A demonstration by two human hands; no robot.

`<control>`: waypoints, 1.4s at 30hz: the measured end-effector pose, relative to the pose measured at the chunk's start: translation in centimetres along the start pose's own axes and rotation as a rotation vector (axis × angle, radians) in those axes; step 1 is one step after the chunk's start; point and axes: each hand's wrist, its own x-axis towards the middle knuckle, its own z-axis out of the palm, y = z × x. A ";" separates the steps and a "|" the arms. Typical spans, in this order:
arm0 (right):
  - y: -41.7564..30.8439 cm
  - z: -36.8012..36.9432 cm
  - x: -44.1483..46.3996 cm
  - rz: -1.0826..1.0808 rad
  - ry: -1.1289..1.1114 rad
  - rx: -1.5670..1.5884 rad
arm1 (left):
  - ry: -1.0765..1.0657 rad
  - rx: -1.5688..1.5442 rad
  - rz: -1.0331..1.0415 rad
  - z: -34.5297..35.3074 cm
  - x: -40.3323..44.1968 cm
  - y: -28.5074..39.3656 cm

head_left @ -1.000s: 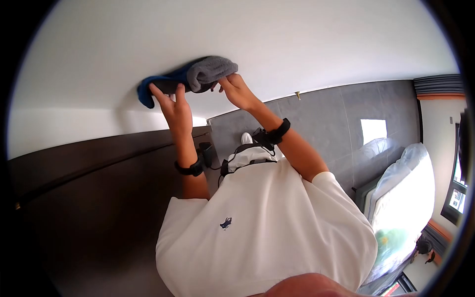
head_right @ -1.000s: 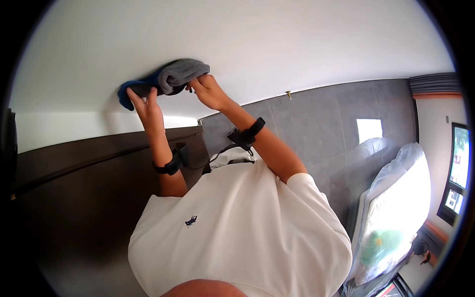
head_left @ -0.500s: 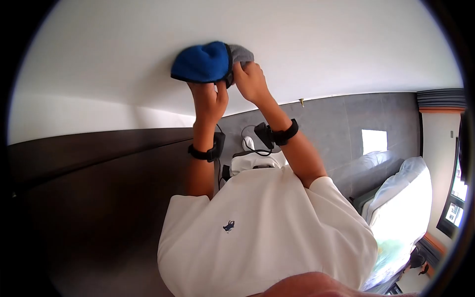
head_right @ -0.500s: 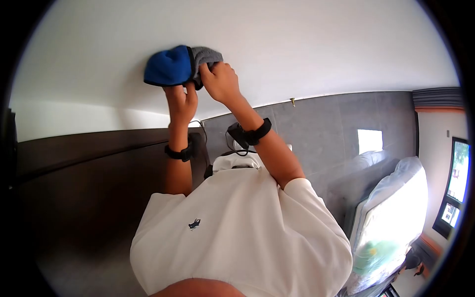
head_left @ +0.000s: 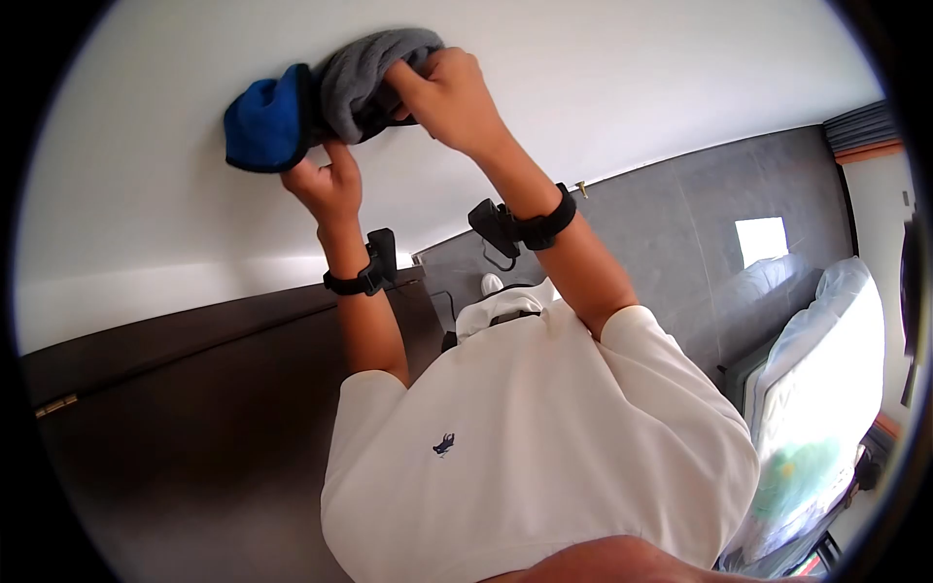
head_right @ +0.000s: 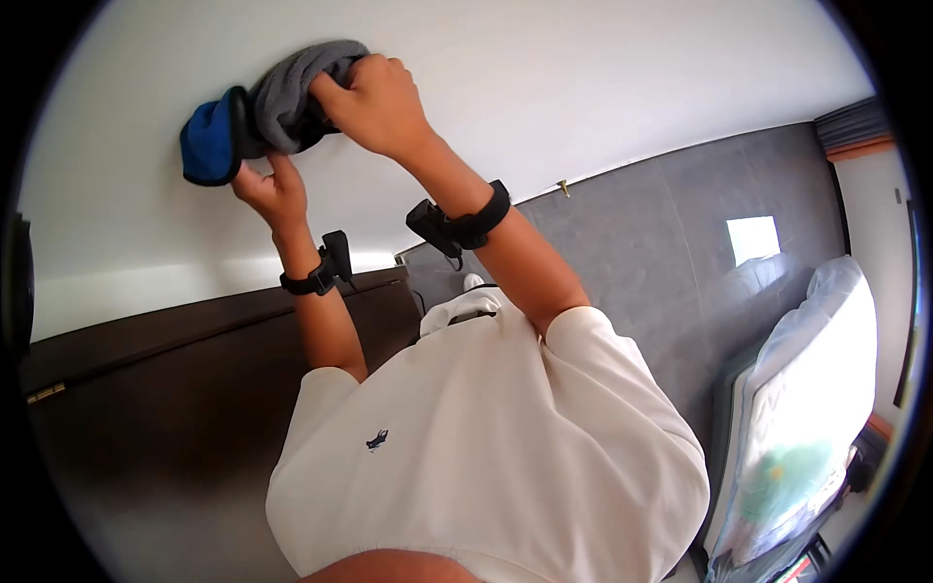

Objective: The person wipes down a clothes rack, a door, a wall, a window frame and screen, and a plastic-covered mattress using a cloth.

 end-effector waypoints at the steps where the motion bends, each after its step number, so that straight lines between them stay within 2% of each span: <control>1: 0.5 -1.1 0.5 0.003 0.030 0.073 | -0.061 0.015 0.042 1.2 -0.1 0.1; 3: 1.8 -3.6 1.3 0.037 0.081 0.129 | -0.107 0.080 0.104 4.4 -1.1 0.7; 7: 7.0 -8.0 2.7 0.164 0.069 -0.036 | -0.227 0.054 0.001 10.6 -6.2 1.5; 9: 9.2 -9.9 2.9 0.239 0.033 -0.286 | -0.286 0.063 -0.074 13.0 -9.2 1.8; 12: 13.4 -12.2 2.1 0.326 -0.024 -0.402 | -0.332 0.095 -0.168 16.4 -14.6 2.3; 13: 14.5 -10.5 2.8 0.373 -0.035 -0.463 | -0.333 0.094 -0.195 16.4 -15.8 0.3; 15: 16.9 -11.7 2.6 0.414 -0.106 -0.423 | -0.353 0.115 -0.197 18.0 -17.6 1.0; 16: 18.5 -11.3 2.9 0.394 -0.047 -0.379 | -0.319 0.135 -0.235 18.8 -17.3 1.6; 17: 18.3 -11.3 2.7 0.379 0.007 -0.336 | -0.286 0.157 -0.278 19.1 -17.1 2.5; 19: 17.7 -10.8 3.2 0.449 -0.057 -0.300 | -0.214 0.231 -0.275 18.8 -15.7 2.4; 21: 16.6 -11.1 2.5 0.373 -0.088 -0.357 | -0.230 0.051 -0.326 17.4 -13.0 2.2; 22: 15.5 -11.6 2.2 0.338 -0.114 -0.317 | -0.201 0.089 -0.425 16.9 -12.2 1.6; 27: 6.5 -12.8 3.5 0.141 -0.074 -0.049 | -0.082 0.048 -0.178 14.3 -1.8 3.1; 29: 1.9 -13.7 4.1 0.078 -0.072 0.085 | 0.005 -0.122 -0.266 14.0 1.6 5.7; 31: -0.1 -14.0 5.4 -0.093 0.021 0.136 | -0.086 -0.326 -0.445 13.8 4.2 6.9; 33: -1.7 -16.2 6.0 -0.113 -0.056 0.019 | -0.397 -0.534 -0.672 15.3 5.8 8.0; 34: -1.0 -16.1 5.9 -0.225 0.040 -0.122 | -0.418 -0.495 -0.628 17.1 5.3 9.2; 35: 0.3 -15.8 5.7 -0.337 0.138 -0.262 | -0.345 -0.382 -0.360 19.4 3.9 8.3; 36: 1.3 -15.9 5.5 -0.343 0.138 -0.266 | -0.432 -0.424 -0.428 19.8 3.0 9.2; 38: 3.6 -16.6 5.2 -0.374 0.146 -0.510 | -0.497 -0.423 -0.439 21.1 -0.3 9.1; 41: 4.7 -17.4 4.8 -0.378 0.158 -0.480 | -0.645 -0.493 -0.635 23.2 -5.8 8.7; 42: 5.4 -17.6 4.7 -0.336 0.166 -0.507 | -0.633 -0.494 -0.631 23.9 -7.5 8.3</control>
